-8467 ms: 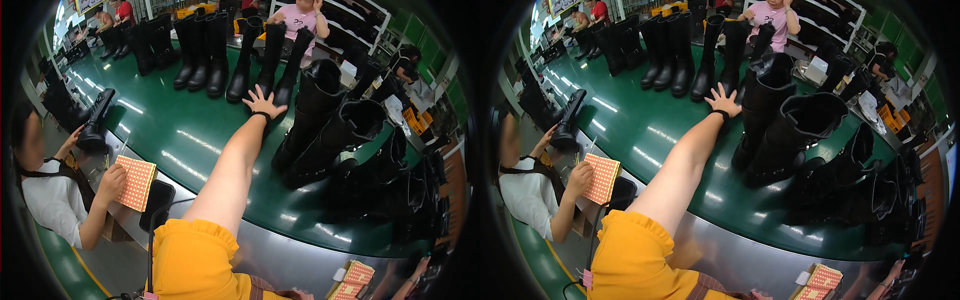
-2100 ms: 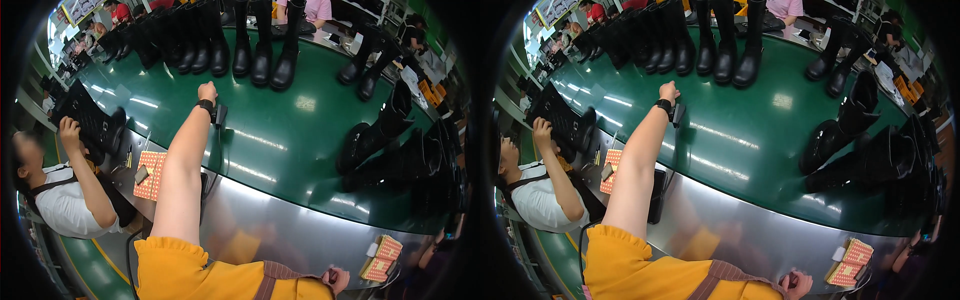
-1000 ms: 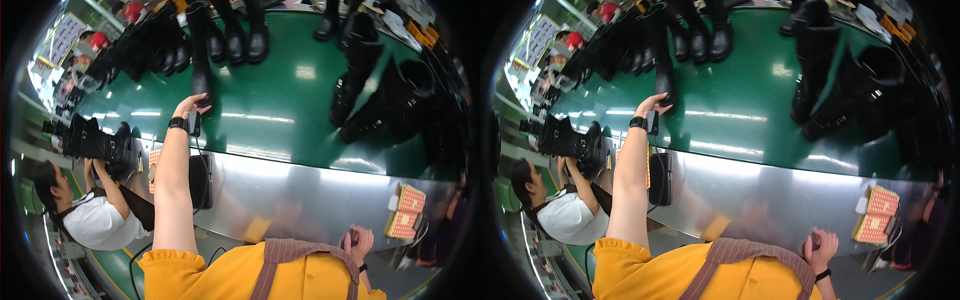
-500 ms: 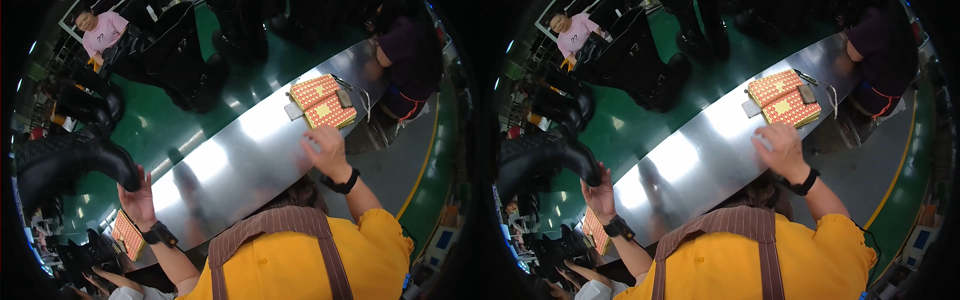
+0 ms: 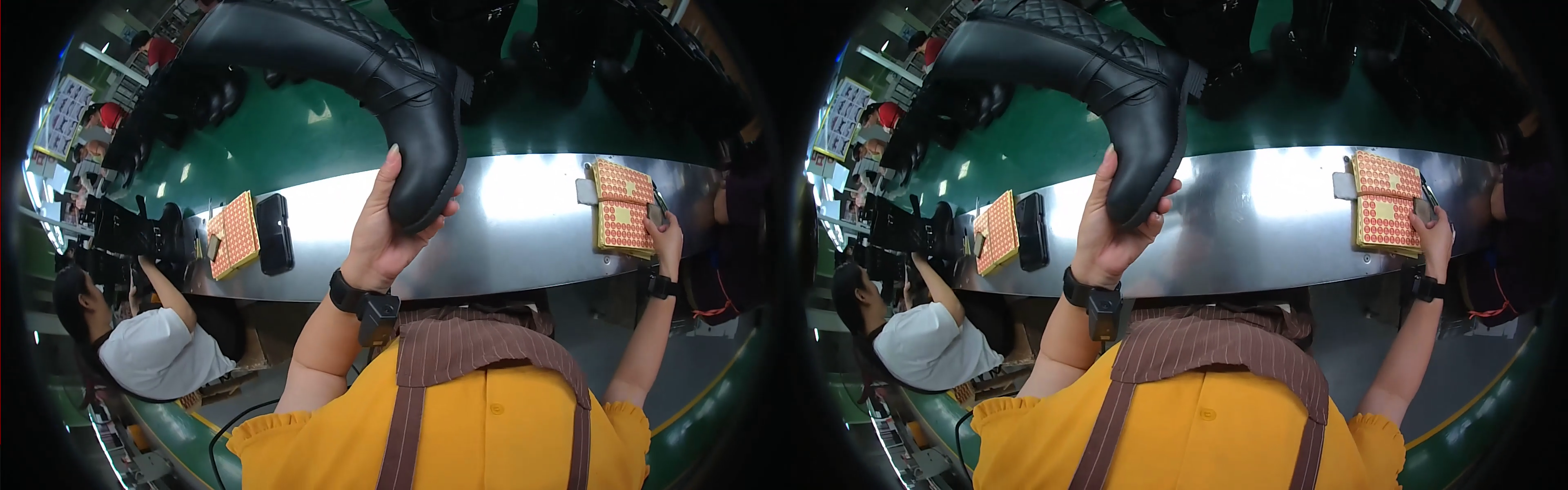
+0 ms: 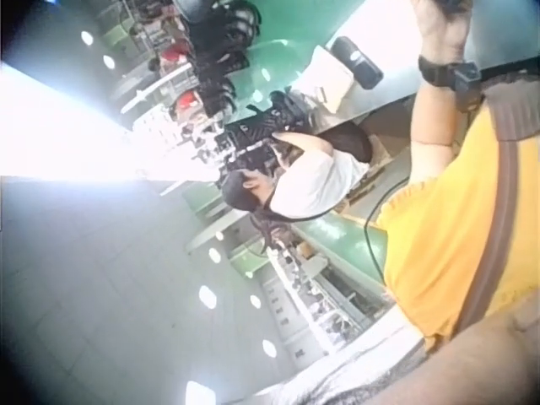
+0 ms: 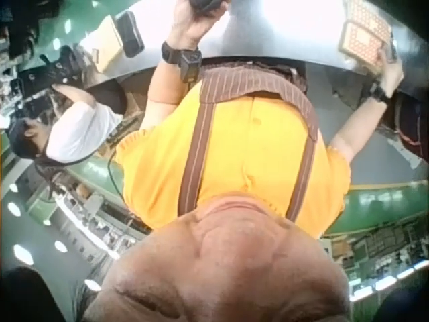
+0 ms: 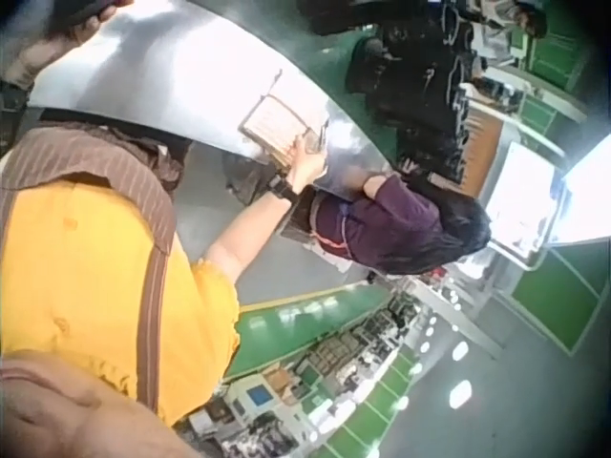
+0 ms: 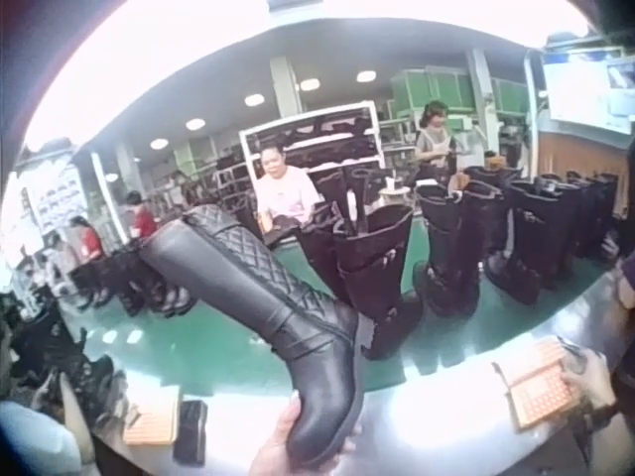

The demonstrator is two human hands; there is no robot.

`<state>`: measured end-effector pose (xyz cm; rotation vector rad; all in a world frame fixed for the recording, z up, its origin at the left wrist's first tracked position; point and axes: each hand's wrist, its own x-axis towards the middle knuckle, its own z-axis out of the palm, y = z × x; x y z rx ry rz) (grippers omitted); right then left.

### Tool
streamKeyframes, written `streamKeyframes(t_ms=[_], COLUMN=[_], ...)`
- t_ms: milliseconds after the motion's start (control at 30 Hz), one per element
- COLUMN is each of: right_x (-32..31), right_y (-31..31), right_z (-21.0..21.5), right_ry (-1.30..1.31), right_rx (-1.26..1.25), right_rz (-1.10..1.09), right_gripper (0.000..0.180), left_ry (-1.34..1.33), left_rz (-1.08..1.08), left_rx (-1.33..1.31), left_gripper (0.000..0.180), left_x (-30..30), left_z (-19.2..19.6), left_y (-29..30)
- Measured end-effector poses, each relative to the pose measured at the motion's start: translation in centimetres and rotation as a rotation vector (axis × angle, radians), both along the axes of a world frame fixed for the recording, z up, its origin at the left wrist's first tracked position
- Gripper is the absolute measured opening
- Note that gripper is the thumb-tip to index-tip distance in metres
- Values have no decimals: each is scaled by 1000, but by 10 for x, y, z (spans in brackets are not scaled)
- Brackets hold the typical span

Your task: Inspecting and cleaning black boots on a factory assembly line.

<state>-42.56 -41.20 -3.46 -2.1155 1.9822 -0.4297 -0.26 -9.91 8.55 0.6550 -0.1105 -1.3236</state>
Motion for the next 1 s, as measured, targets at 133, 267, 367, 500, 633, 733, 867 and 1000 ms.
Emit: streamKeyframes(t_ms=[133,267,367,500,633,733,867,1000], right_x=[-11,34,103,198,264,293,294,282], right_y=[-9,23,72,141,193,215,211,205], right_z=[-6,39,79,93,95,90,89,89], right_ry=[181,116,-326,-629,-927,-907,-760,-646], right_rx=[-139,-286,-339,-241,-67,-149,-101,-102], right_rz=[71,106,315,812,1144,1329,1354,1262], right_gripper=[66,52,32,21,26,29,29,26], left_ry=[-79,-146,-203,-350,-410,-323,-355,-323], left_rz=[88,100,98,99,112,66,68,44], left_rx=[150,176,256,346,368,406,420,456], left_gripper=[59,58,55,49,43,41,41,41], left_x=[-6,-4,-4,-5,-7,-3,1,2], left_z=[1,-3,-7,-10,-13,-17,-25,-31], left_y=[13,26,31,33,39,42,44,45])
